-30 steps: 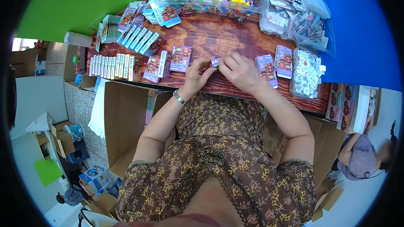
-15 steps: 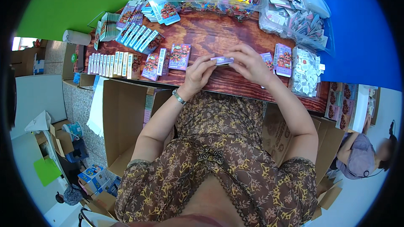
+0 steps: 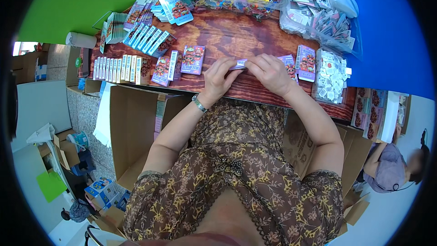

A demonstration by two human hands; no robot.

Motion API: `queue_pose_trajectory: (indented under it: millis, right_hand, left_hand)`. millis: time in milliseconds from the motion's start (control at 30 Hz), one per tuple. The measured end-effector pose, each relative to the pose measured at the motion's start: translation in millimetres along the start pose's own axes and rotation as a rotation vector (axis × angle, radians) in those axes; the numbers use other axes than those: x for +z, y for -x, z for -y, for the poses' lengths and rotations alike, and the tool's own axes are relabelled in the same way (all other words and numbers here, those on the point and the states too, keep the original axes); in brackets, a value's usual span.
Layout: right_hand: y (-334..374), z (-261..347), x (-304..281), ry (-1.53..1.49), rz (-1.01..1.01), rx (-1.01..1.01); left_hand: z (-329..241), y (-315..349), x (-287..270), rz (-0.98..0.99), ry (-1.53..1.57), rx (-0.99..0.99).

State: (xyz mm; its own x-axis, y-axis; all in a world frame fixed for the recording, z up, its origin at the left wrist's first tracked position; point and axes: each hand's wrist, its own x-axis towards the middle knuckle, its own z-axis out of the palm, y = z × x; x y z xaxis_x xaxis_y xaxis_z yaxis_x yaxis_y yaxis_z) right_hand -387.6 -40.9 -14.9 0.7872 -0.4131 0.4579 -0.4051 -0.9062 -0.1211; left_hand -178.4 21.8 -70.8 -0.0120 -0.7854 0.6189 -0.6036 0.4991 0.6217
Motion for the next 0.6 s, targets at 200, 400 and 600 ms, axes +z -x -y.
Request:
queue_pose_trajectory:
  millis: [200, 400, 600]
  right_hand:
    - [2.0, -2.8, 3.7, -0.155, -0.029, 0.045]
    - [18.1, 5.2, 19.6, -0.454, -0.100, 0.257]
    - [15.5, 2.7, 22.2, -0.433, -0.125, 0.256]
  left_hand:
    - [-1.6, -3.2, 0.1, -0.001, 0.014, -0.009]
    - [-5.5, -1.4, -1.3, 0.021, -0.002, -0.030]
    - [0.4, -0.8, 2.5, 0.033, -0.026, 0.061]
